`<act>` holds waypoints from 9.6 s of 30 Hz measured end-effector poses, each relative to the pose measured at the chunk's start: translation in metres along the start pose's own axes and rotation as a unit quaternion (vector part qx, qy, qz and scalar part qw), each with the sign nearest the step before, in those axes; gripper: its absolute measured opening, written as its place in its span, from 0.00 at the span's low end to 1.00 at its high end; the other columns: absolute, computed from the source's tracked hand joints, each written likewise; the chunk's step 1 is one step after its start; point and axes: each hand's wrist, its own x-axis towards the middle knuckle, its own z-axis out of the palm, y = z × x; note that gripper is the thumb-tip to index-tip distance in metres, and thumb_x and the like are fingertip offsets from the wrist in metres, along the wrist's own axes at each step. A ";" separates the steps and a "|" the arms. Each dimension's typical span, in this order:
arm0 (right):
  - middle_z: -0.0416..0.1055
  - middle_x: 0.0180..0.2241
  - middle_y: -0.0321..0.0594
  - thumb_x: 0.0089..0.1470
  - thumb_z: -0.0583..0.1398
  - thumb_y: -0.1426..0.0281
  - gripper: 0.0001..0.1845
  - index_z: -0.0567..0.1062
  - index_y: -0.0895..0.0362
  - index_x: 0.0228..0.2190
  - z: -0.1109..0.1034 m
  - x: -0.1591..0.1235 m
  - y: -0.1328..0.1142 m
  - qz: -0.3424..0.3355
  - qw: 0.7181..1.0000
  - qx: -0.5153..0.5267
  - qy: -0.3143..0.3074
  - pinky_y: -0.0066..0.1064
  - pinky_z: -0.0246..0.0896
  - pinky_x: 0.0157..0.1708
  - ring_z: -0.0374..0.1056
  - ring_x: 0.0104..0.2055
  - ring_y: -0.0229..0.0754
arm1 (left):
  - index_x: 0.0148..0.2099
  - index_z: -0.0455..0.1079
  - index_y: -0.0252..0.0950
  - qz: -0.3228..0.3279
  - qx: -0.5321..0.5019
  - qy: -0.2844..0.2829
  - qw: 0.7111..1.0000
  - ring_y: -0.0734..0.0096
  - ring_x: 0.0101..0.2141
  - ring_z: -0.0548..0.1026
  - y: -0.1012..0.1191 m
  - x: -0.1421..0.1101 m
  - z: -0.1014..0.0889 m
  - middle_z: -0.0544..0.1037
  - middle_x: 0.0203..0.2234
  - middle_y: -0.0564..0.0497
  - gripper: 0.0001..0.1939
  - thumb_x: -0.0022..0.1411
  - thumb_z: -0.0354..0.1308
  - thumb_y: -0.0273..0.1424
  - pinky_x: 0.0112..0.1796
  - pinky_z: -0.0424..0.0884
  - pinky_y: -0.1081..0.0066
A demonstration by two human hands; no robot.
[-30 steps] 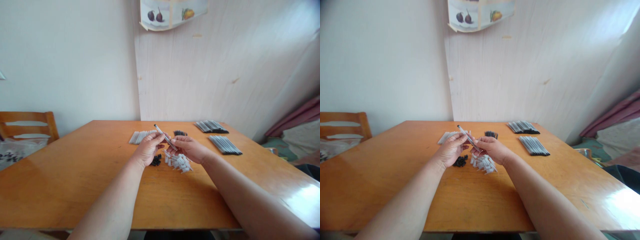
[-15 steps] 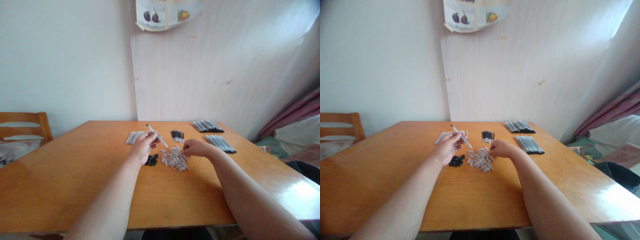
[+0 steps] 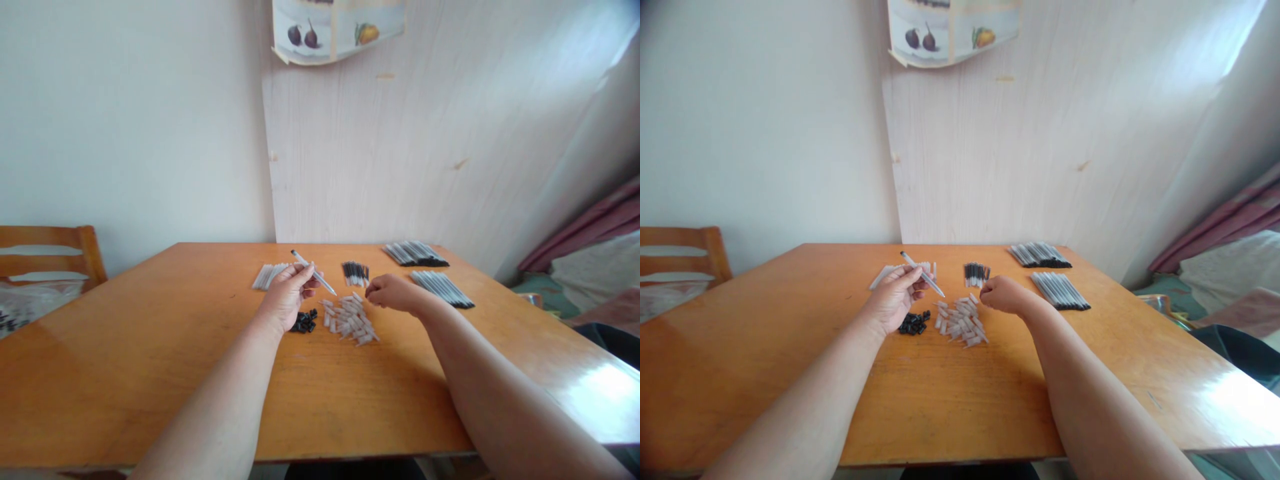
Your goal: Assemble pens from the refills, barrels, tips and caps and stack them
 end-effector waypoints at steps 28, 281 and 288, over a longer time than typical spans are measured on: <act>0.78 0.33 0.48 0.56 0.61 0.75 0.05 0.68 0.59 0.31 0.031 -0.016 -0.059 -0.041 0.853 0.518 -0.050 0.24 0.72 0.30 0.75 0.29 0.35 | 0.37 0.70 0.33 0.045 -0.047 0.035 0.997 0.71 0.31 0.78 -0.006 0.008 -0.005 0.80 0.33 0.45 0.13 0.51 0.67 0.32 0.33 0.72 0.72; 0.75 0.43 0.63 0.51 0.59 0.64 0.20 0.79 0.66 0.40 0.077 0.109 -0.084 0.115 0.957 -0.243 0.106 0.37 0.65 0.40 0.73 0.46 0.56 | 0.38 0.74 0.38 0.179 0.407 0.270 0.854 0.63 0.44 0.75 -0.026 0.041 -0.051 0.79 0.39 0.47 0.09 0.57 0.54 0.28 0.48 0.68 0.64; 0.77 0.34 0.51 0.52 0.56 0.64 0.16 0.79 0.62 0.34 0.059 0.094 -0.072 0.061 0.966 -0.198 0.157 0.31 0.61 0.34 0.72 0.37 0.46 | 0.43 0.72 0.35 0.217 0.446 0.251 0.832 0.64 0.45 0.74 -0.019 0.032 -0.040 0.78 0.41 0.45 0.11 0.58 0.52 0.27 0.49 0.67 0.66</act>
